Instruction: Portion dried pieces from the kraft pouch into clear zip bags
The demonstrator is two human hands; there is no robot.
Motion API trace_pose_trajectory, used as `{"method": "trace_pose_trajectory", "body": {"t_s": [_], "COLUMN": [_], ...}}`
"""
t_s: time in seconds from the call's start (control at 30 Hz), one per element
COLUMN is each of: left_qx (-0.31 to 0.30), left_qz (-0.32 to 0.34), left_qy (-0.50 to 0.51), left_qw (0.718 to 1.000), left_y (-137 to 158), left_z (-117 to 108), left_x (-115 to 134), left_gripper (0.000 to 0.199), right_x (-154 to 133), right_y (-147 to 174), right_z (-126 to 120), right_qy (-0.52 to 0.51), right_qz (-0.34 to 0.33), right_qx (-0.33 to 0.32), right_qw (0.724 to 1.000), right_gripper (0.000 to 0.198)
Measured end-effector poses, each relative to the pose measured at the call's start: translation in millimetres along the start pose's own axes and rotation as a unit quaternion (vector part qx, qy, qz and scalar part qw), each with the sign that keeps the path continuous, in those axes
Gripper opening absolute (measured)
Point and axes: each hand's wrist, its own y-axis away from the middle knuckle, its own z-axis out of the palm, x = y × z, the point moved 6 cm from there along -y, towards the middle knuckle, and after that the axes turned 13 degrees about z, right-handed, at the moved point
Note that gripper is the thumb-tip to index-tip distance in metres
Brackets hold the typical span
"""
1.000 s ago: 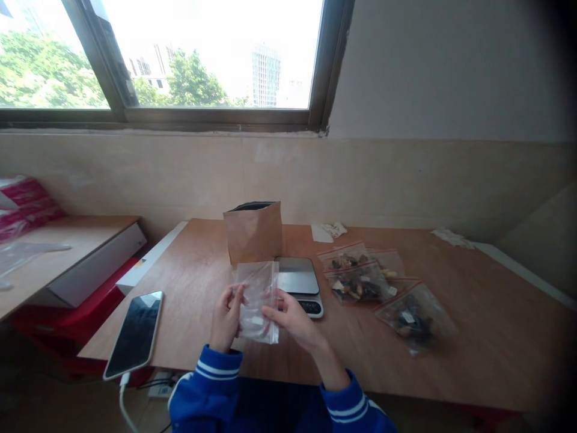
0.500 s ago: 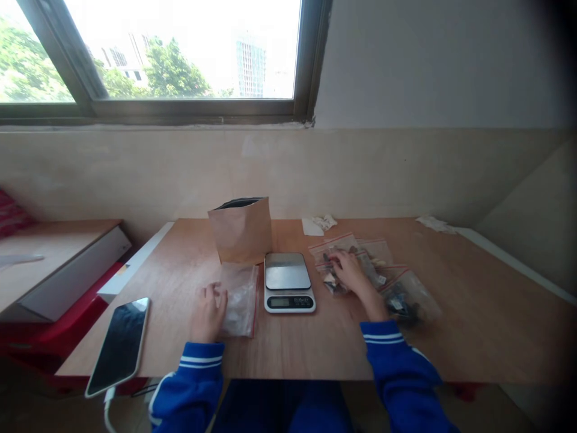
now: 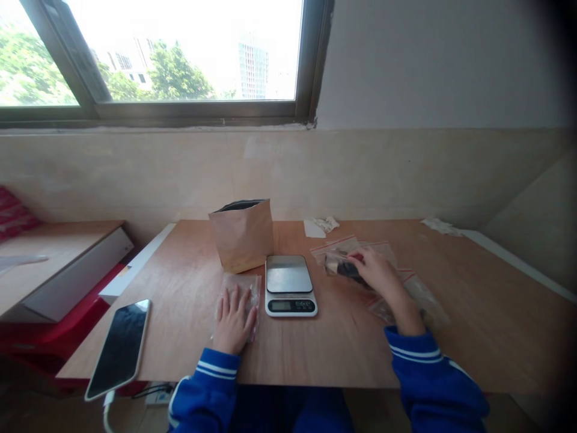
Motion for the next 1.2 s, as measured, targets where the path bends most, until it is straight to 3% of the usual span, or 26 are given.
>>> {"method": "trace_pose_trajectory", "body": {"t_s": [0.13,0.23,0.33,0.4,0.47,0.5,0.6,0.67,0.8,0.97,1.07,1.13,1.2], "left_qx": [0.034,0.117,0.202,0.158,0.082,0.078,0.116,0.121,0.104,0.121,0.122,0.108,0.1], "left_qz": [-0.02,-0.044,-0.084,-0.057,-0.05,-0.053,-0.058,-0.054,-0.039,-0.056,-0.083,-0.067,-0.041], "left_qy": [0.031,0.091,0.201,0.373,0.534,0.573,0.589,0.58,0.569,0.591,0.598,0.598,0.585], "left_qw": [0.999,0.988,0.955,0.912,0.84,0.814,0.797,0.804,0.814,0.796,0.788,0.791,0.804], "left_y": [-9.6,-11.3,-4.6,-3.4,-0.1,2.2,6.3,6.5,5.6,7.4,7.8,6.5,5.2], "left_z": [-1.0,-30.0,-66.3,-76.6,-80.1,-84.1,-95.1,-96.8,-94.4,-86.9,-77.9,-74.8,-75.5], "left_x": [-0.8,6.3,25.6,52.4,80.3,89.1,96.5,94.5,90.8,87.6,84.5,87.5,92.6], "left_gripper": [0.053,0.042,0.03,0.03,0.035,0.036,0.034,0.031,0.026,0.028,0.031,0.03,0.028], "right_x": [-29.5,-61.0,-101.3,-128.0,-153.4,-164.1,-181.7,-182.2,-174.8,-165.7,-162.1,-158.9,-156.5], "right_y": [18.6,36.5,58.2,74.5,90.9,98.3,114.0,119.1,123.6,130.7,135.1,136.1,136.8], "right_z": [-34.1,-40.6,-27.3,-11.0,5.9,13.0,28.2,34.5,39.1,32.7,23.2,16.2,13.1], "right_qy": [-0.135,-0.232,-0.32,-0.365,-0.422,-0.453,-0.526,-0.548,-0.546,-0.524,-0.462,-0.405,-0.37], "right_qz": [0.04,0.071,0.065,0.068,0.058,0.051,0.039,0.037,0.018,0.027,0.011,-0.002,-0.004], "right_qx": [0.025,-0.007,-0.091,-0.161,-0.236,-0.269,-0.325,-0.335,-0.331,-0.309,-0.268,-0.22,-0.202], "right_qw": [0.99,0.97,0.941,0.915,0.873,0.849,0.785,0.765,0.769,0.793,0.845,0.887,0.907], "right_gripper": [0.021,0.022,0.026,0.028,0.028,0.029,0.032,0.033,0.03,0.028,0.022,0.016,0.015]}}
